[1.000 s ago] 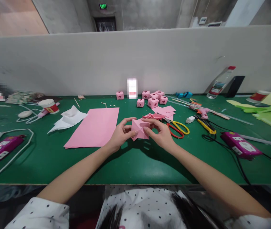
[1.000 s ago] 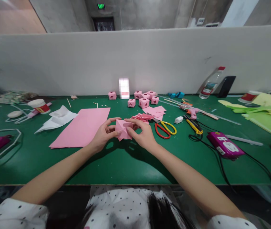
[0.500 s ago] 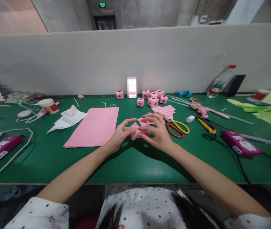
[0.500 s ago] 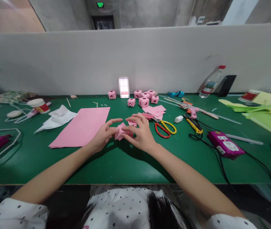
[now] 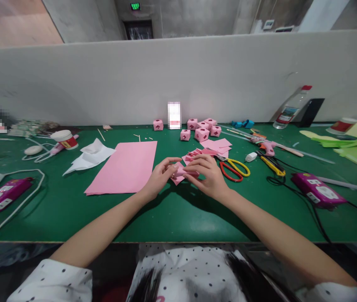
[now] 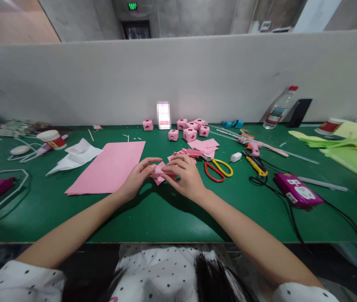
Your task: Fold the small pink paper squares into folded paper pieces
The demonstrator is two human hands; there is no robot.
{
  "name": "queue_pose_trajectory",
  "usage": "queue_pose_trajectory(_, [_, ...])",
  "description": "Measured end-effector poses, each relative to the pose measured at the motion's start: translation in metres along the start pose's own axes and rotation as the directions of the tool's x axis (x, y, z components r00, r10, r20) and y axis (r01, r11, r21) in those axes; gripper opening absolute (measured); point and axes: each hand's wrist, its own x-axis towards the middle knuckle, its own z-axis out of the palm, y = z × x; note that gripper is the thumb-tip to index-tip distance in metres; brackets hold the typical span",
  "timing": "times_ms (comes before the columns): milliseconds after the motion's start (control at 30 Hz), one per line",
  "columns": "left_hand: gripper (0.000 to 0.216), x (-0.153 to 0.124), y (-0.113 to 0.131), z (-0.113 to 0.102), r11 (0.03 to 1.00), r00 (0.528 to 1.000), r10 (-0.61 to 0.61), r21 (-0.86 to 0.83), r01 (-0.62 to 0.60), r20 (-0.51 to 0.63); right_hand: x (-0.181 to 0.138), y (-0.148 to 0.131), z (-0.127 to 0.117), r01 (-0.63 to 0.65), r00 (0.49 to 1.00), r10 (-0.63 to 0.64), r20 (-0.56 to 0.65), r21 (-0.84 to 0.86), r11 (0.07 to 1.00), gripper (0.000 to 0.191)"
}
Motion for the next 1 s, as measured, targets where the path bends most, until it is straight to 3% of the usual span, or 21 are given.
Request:
queue_pose_trajectory(233, [0.047,-0.003,-0.008,-0.001,0.947,0.972,0.212,0.227,-0.229,0.096,0.001,-0.003,-0.001,-0.071,0.997,0.072,-0.012,0.096,0.993,0.012])
queue_pose_trajectory(467, [0.033,-0.004,-0.006,-0.001,0.936,0.975,0.216,0.272,-0.223,0.056,-0.001,-0.001,0.005,-0.242,0.969,0.248,0.000,0.221,0.945,0.009])
queue_pose_trajectory(567, [0.036,-0.002,-0.006,0.000,0.964,0.979,0.203,0.178,-0.200,-0.003,0.000,-0.002,0.006,-0.370,0.926,0.374,0.047,0.309,0.876,0.012])
queue_pose_trajectory(700, [0.045,-0.001,-0.003,0.000,0.983,0.979,0.166,0.095,-0.155,-0.121,0.002,-0.001,0.006,-0.568,0.823,0.523,0.224,0.359,0.741,0.027])
queue_pose_trajectory(800, [0.047,-0.002,-0.002,0.000,0.979,0.974,0.176,0.128,-0.158,-0.143,0.003,0.001,0.007,-0.624,0.781,0.542,0.308,0.355,0.697,0.032])
queue_pose_trajectory(1000, [0.048,-0.002,-0.004,0.000,0.986,0.985,0.137,0.113,-0.126,-0.100,0.004,0.000,0.011,-0.676,0.733,0.602,0.318,0.438,0.592,0.040])
